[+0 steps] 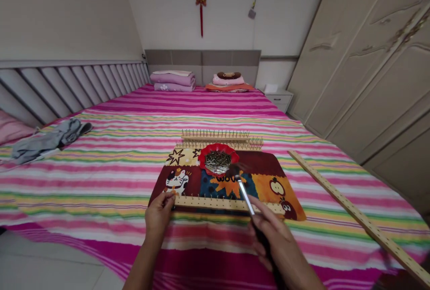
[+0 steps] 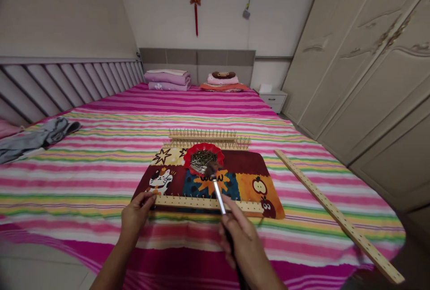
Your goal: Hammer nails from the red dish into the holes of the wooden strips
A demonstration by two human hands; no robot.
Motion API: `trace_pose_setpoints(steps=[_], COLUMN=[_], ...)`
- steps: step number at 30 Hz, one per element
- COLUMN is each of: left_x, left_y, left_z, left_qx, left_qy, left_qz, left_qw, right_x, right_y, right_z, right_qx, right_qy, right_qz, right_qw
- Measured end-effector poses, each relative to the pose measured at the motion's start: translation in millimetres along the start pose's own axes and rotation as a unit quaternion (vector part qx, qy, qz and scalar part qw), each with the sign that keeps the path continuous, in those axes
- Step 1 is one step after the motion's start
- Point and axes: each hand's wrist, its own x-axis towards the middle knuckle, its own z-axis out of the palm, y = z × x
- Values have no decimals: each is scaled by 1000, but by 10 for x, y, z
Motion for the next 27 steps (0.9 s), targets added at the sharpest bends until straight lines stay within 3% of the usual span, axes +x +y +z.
trace_pose_setpoints(steps=[3, 6, 10, 14, 21, 24, 27], left_x=[-20, -32, -37, -33, -5, 3, -5], left_y=[-6, -24, -55, -74, -118, -144, -152], left_z=[-4, -4, 11, 27, 60, 74, 76], left_qx=[2, 2, 5, 5, 14, 10, 6], left_qy=[7, 10, 8, 11, 19, 21, 24], left_qz=[-6, -6, 5, 30, 47, 40, 41], left_qw=[1000, 1000, 1000, 999, 999, 999, 999], right_x=[45, 160, 276, 300, 284, 175, 18], right_y=[-4, 82, 169, 176, 160, 137, 165], right_z=[420, 710, 929, 1031, 998, 811, 531], right_qx=[-31, -90, -157, -179, -193, -143, -107], right_qy=[-104, -192, -229, -247, -237, -217, -151], right_qz=[36, 47, 37, -26, -44, -50, -40], right_qw=[993, 976, 960, 952, 951, 964, 982])
